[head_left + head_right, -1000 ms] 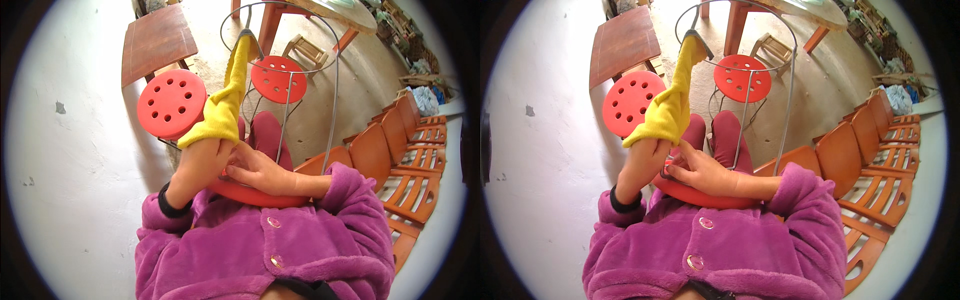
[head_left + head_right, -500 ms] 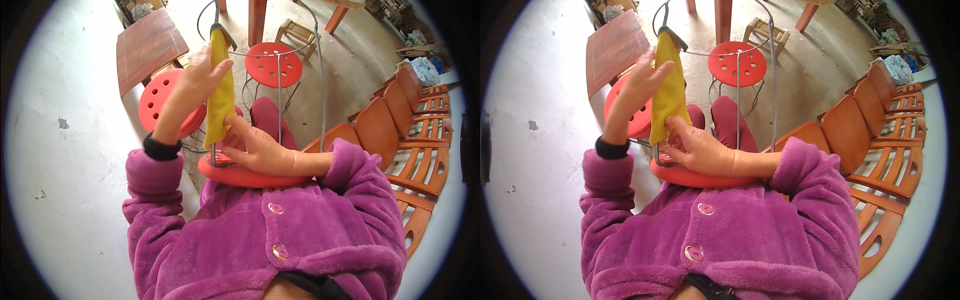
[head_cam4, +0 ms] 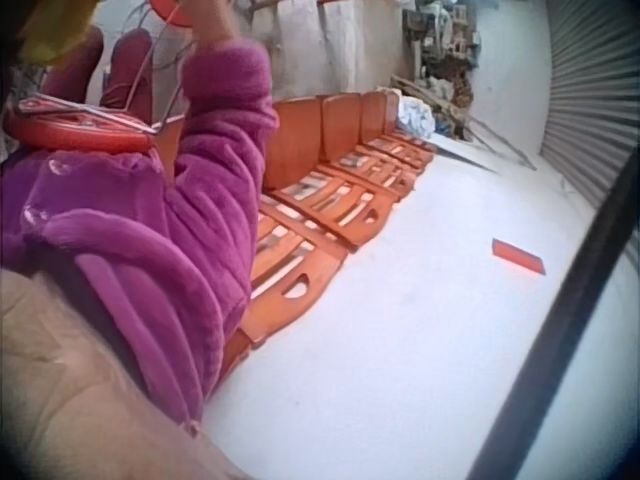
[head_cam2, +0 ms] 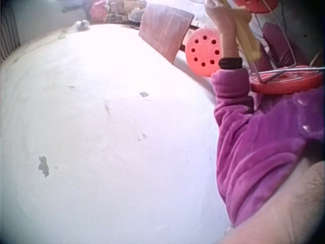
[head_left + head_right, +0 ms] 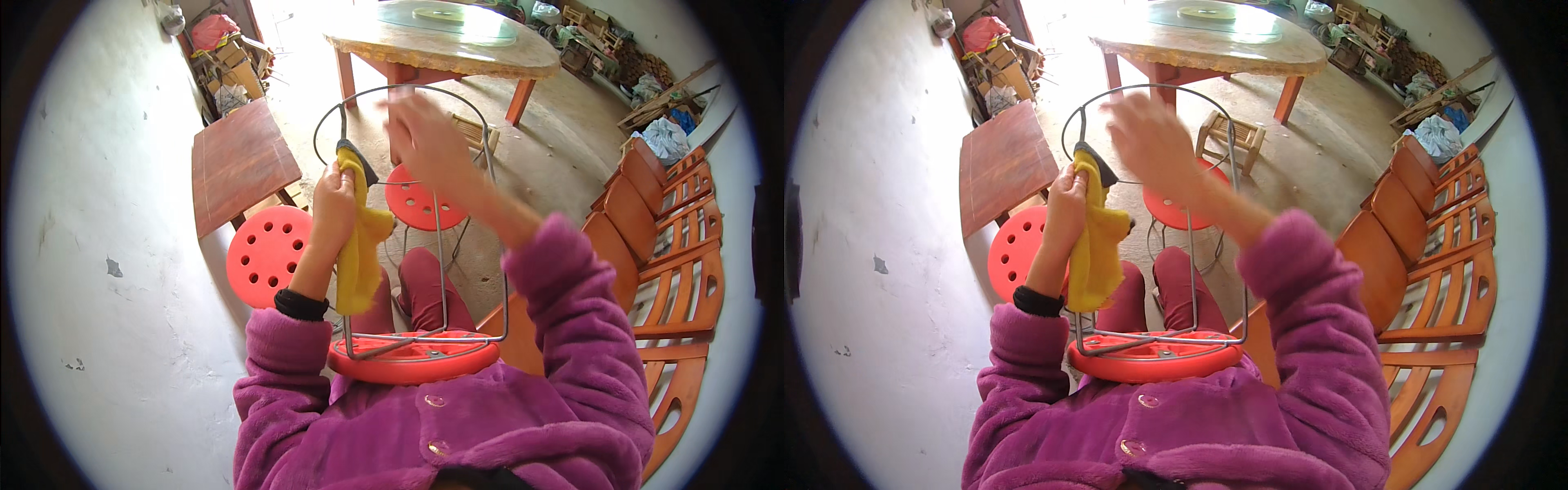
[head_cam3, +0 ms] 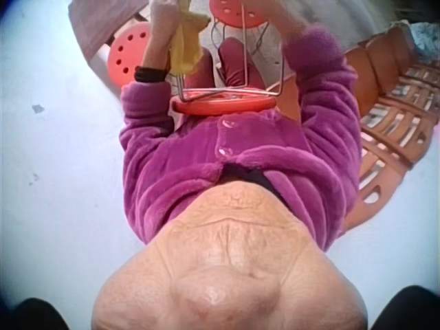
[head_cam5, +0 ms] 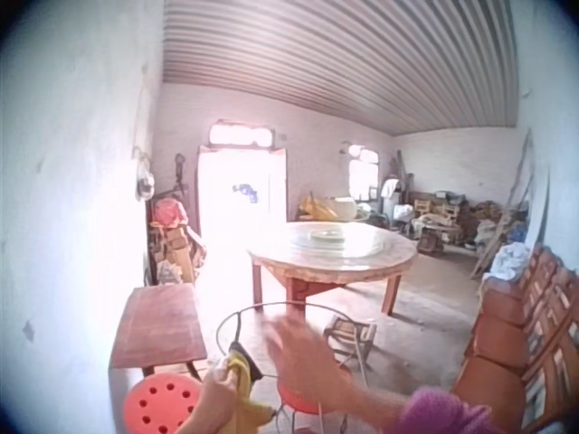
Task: The person wipes the metal frame and red plastic seat of a stool with a yellow cloth. They then walk outside, dip the cloth into a bucket of water, wring it out, and return inside to wipe another red stool.
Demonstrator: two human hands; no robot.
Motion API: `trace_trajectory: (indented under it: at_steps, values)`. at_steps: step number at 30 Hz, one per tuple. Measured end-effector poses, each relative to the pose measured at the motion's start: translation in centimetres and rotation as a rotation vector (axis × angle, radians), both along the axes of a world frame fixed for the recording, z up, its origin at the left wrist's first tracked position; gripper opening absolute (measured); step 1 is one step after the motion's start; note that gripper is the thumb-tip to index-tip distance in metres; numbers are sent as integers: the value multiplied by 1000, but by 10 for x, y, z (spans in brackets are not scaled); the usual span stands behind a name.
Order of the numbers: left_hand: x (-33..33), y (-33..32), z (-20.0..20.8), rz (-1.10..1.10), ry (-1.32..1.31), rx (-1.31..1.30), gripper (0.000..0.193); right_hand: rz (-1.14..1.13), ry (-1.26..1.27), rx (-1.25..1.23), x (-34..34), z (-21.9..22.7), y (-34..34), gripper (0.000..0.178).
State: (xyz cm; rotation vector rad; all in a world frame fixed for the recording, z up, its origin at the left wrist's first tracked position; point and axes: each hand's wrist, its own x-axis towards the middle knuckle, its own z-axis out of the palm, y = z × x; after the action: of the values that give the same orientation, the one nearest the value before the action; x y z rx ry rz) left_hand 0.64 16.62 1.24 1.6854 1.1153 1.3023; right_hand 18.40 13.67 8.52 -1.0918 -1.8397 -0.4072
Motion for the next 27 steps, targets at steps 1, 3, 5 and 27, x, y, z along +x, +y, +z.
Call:
trace_trajectory:
  at_steps: [1, 3, 5, 27]
  values:
    - [0, -2, 4, 14, 26, -18, 31, -211, -124, 99, 6, 13, 36, 27]
    - [1, -4, 8, 35, 85, 30, 30, -395, -275, 65, 19, 22, 80, 27]
    - [-2, -6, 9, 42, 98, 47, 30, -434, -359, -201, 24, 19, 103, 29]
    - [-33, -49, -28, -79, 113, 60, 29, -457, -201, -128, 13, -9, 106, 29]
